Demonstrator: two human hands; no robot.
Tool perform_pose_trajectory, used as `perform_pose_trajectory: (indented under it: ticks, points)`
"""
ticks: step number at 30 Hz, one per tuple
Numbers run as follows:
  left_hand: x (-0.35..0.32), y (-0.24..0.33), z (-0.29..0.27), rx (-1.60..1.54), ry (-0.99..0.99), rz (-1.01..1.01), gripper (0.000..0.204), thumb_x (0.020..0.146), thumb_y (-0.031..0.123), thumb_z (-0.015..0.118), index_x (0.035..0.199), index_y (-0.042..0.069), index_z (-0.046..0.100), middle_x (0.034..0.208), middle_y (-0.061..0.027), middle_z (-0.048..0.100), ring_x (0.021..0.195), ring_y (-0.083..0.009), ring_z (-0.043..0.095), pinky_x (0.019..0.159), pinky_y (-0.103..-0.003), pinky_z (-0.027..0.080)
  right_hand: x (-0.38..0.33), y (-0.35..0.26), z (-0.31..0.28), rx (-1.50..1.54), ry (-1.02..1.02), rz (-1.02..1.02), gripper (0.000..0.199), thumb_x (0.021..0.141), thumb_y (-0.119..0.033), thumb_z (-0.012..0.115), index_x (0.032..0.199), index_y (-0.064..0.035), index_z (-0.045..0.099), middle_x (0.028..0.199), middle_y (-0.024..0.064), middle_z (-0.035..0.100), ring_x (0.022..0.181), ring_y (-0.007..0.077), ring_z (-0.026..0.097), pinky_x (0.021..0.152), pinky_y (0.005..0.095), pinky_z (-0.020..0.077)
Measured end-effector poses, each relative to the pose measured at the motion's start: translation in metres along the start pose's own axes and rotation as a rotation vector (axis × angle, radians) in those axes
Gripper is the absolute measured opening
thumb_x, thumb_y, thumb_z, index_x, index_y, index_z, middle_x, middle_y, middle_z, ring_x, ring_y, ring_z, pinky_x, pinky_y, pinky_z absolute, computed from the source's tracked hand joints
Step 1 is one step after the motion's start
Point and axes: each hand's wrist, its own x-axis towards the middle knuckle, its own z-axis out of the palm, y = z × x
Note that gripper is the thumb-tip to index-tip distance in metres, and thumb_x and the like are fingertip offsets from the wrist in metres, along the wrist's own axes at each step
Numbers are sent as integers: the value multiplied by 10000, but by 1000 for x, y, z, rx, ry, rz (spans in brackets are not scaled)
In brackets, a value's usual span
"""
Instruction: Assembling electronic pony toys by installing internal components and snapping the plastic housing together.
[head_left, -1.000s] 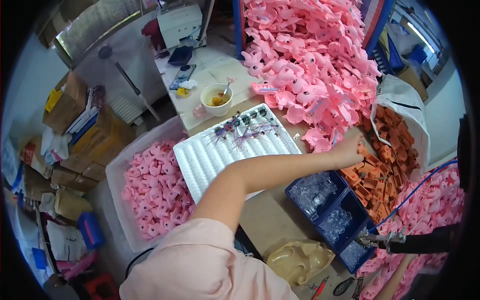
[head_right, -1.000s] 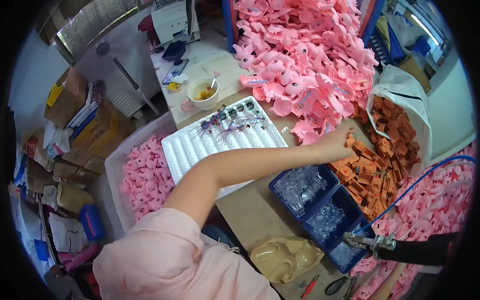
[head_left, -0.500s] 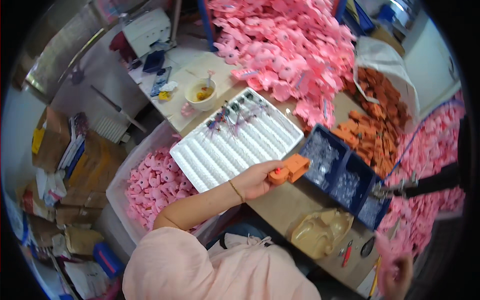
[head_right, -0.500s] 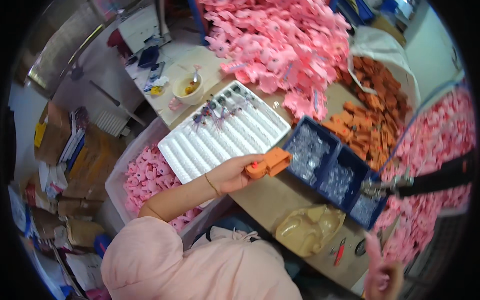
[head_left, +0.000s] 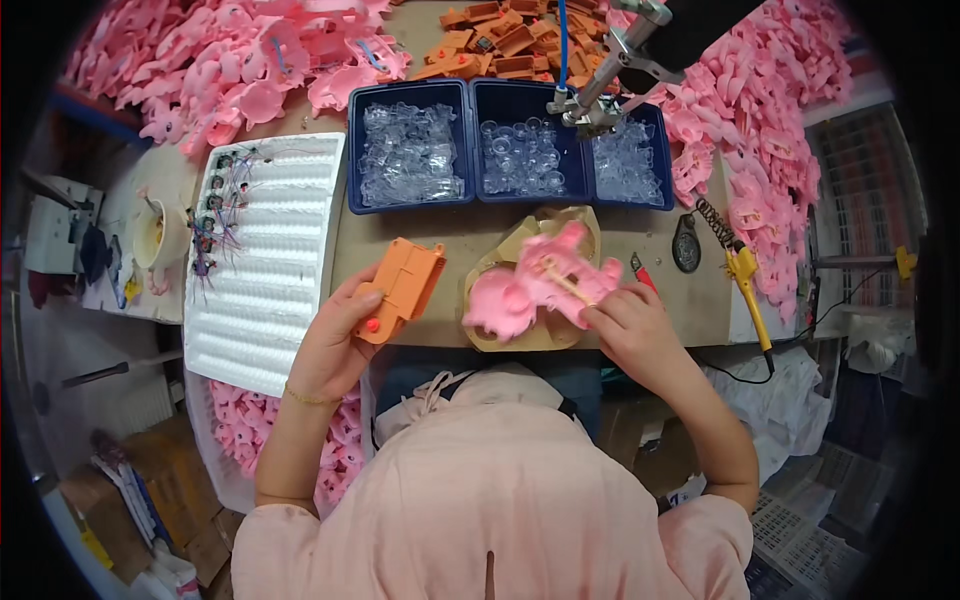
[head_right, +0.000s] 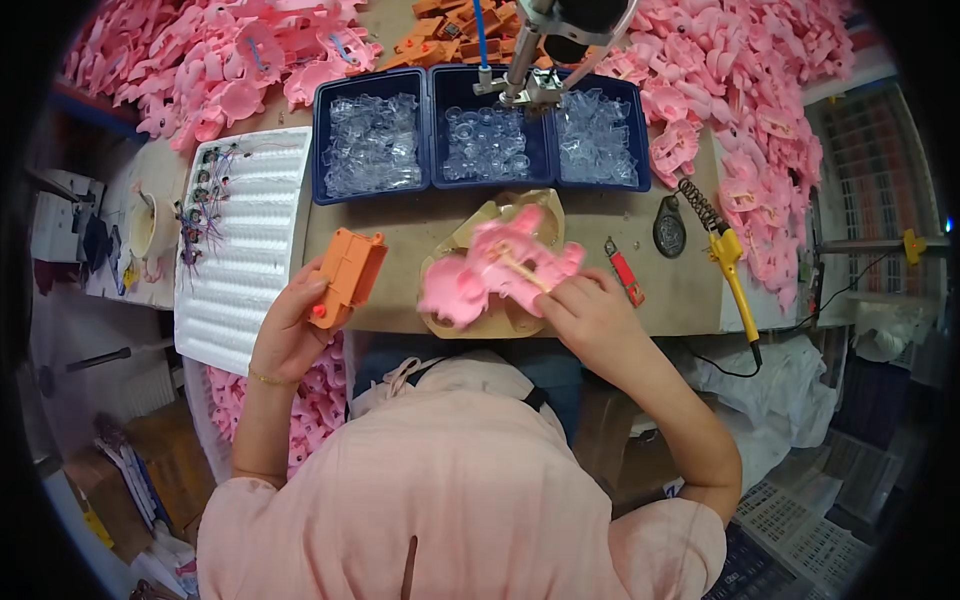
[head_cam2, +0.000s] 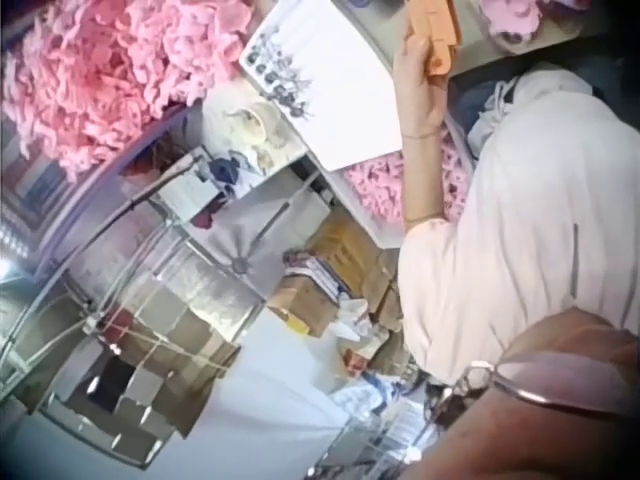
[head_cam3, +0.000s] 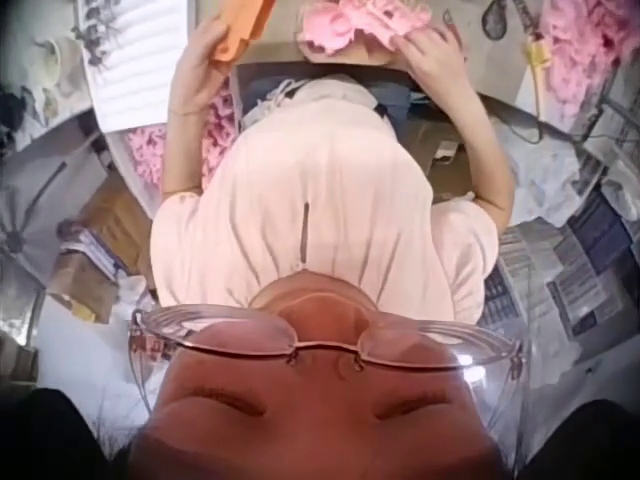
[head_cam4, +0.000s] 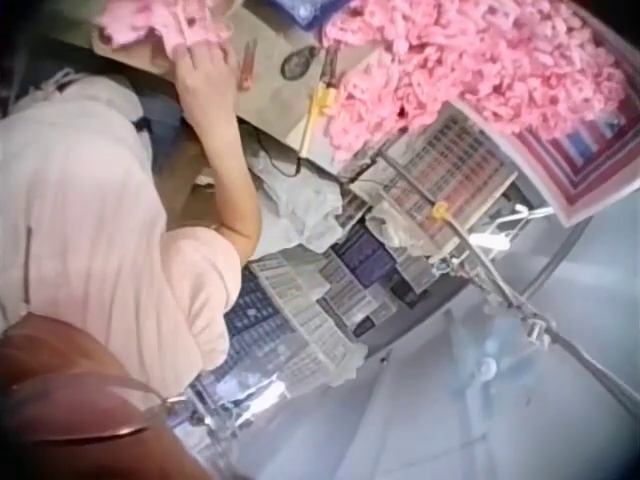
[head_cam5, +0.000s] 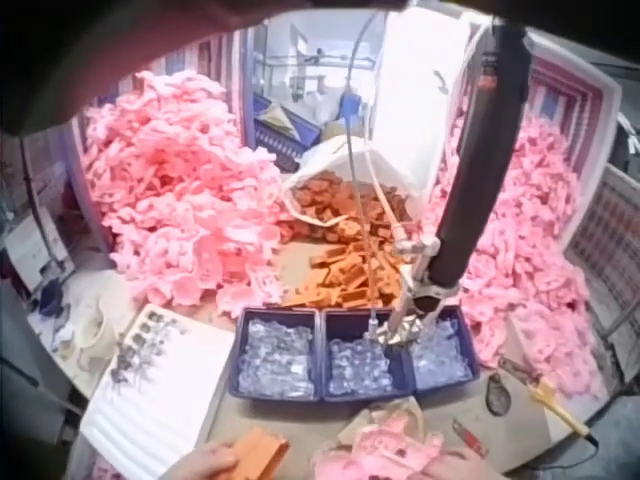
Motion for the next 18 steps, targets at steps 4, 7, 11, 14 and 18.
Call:
perform_pose_trajectory:
  ticks: [4, 7, 11, 14, 18]
  points:
    - [6, -3, 19, 69, 18, 6, 479, 864, 151, 532, 1286, -11, 371, 1200, -94, 512, 1023, -144, 555, 861, -264, 466, -10, -27, -23, 83, -8, -40, 373, 614, -43, 648, 983, -47, 589, 727, 39, 476, 689, 205, 507, 634, 349, 412]
    - [15, -11, 26, 76, -15, 26, 484, 863, 154, 538, 1287, -11, 372, 1201, -88, 511, 1039, -148, 545, 886, -275, 442, -5, -46, -39, 116, 19, -85, 388, 620, -41, 628, 1006, -24, 594, 688, 33, 447, 641, 182, 483, 511, 314, 384]
    - [29, -17, 26, 48, -38, 103, 474, 861, 165, 539, 1279, 3, 384, 1180, -75, 519, 1053, -147, 527, 901, -284, 414, 26, -57, -42, 153, 32, 78, 291, 647, -51, 613, 930, 14, 584, 711, 46, 461, 631, 169, 490, 446, 293, 372]
    - [31, -18, 23, 68, 27, 149, 456, 860, 174, 536, 1263, 12, 399, 1166, -80, 520, 1041, -153, 526, 884, -286, 424, 59, -76, -8, 93, -68, 300, 193, 704, -80, 608, 858, 25, 555, 760, 83, 490, 666, 191, 531, 456, 307, 408]
    - [22, -17, 34, 105, 35, 262, 430, 857, 172, 538, 1240, 16, 418, 1139, -81, 534, 1021, -160, 537, 869, -304, 437, 76, -80, 17, 244, -199, 287, 217, 768, -137, 604, 878, 27, 516, 821, 132, 517, 751, 258, 563, 572, 328, 467]
